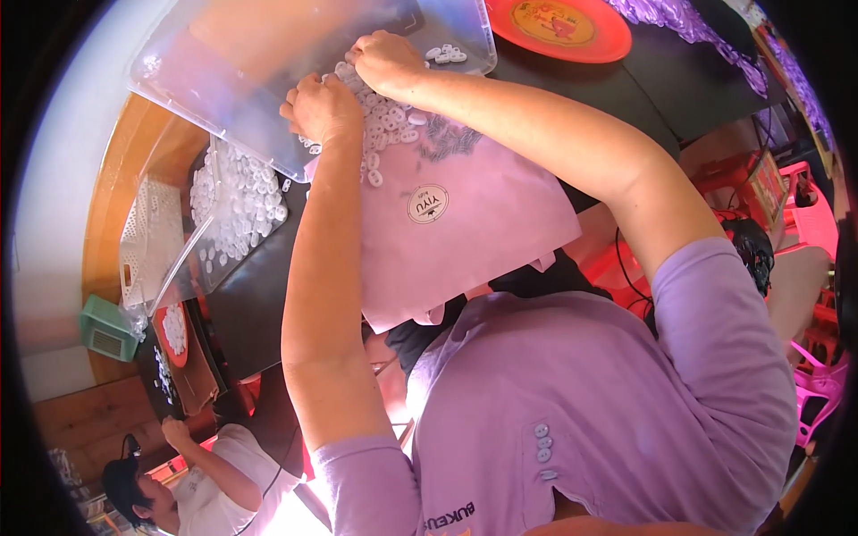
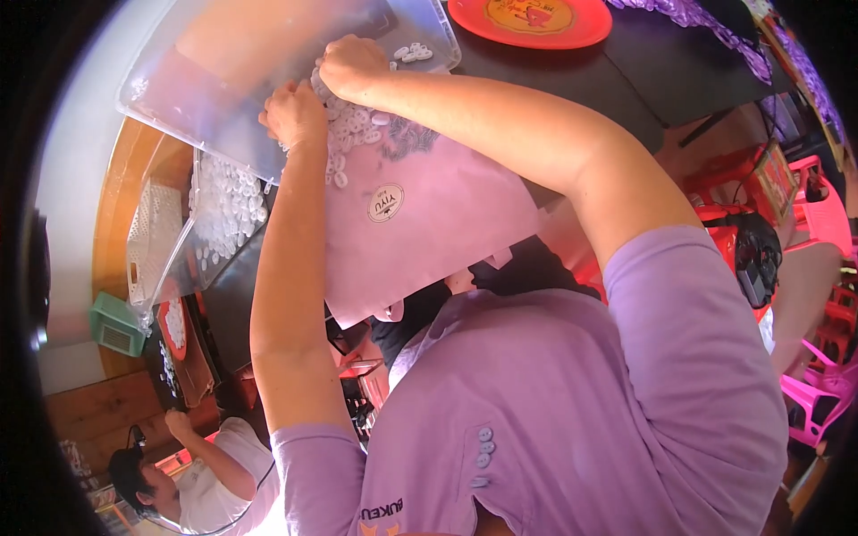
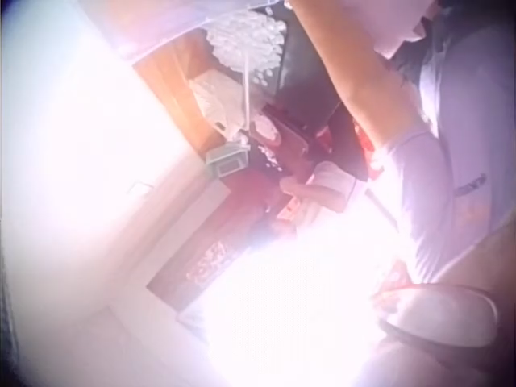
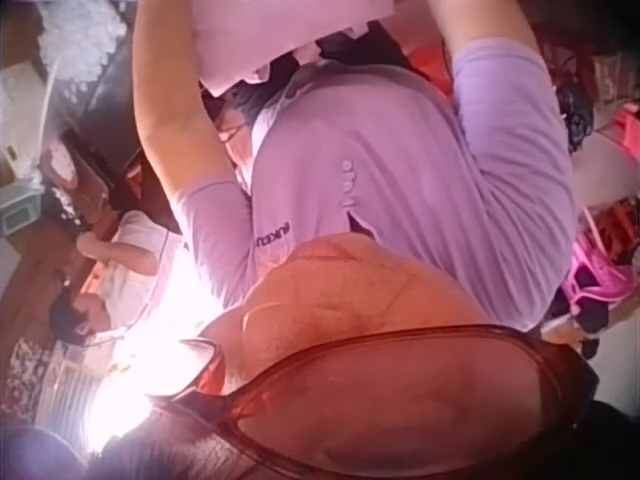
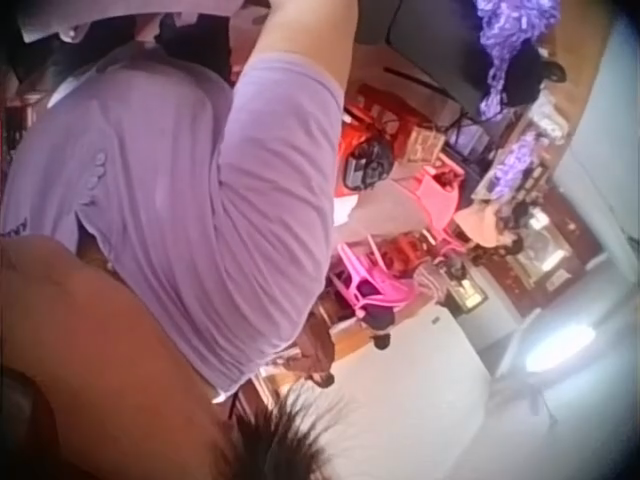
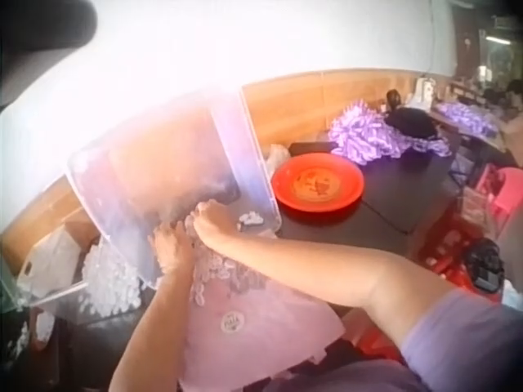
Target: Sorting and arranging small white plastic clips onto a pink fabric piece.
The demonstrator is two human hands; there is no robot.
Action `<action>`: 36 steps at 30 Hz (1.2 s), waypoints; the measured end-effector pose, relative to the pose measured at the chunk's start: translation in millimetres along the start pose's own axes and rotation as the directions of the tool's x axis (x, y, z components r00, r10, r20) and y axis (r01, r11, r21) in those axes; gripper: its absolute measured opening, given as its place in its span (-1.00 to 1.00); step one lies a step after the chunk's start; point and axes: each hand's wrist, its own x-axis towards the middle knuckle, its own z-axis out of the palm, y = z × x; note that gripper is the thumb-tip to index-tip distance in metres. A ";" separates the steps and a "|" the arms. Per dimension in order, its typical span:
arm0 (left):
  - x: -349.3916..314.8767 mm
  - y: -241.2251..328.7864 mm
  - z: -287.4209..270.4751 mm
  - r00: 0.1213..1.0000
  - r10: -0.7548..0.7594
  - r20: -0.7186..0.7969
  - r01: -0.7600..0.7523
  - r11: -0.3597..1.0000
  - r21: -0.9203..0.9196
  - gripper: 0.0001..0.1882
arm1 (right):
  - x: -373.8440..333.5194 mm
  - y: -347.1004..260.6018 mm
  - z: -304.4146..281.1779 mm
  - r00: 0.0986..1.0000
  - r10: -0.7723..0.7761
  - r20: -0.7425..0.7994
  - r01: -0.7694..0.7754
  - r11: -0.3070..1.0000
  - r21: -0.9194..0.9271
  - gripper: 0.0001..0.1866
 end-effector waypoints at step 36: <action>-0.1 21.6 -35.2 0.692 -0.089 0.717 0.498 -0.660 -0.562 -0.67 | 7.8 -87.5 -29.9 0.979 0.190 0.071 -0.132 0.328 0.935 -0.68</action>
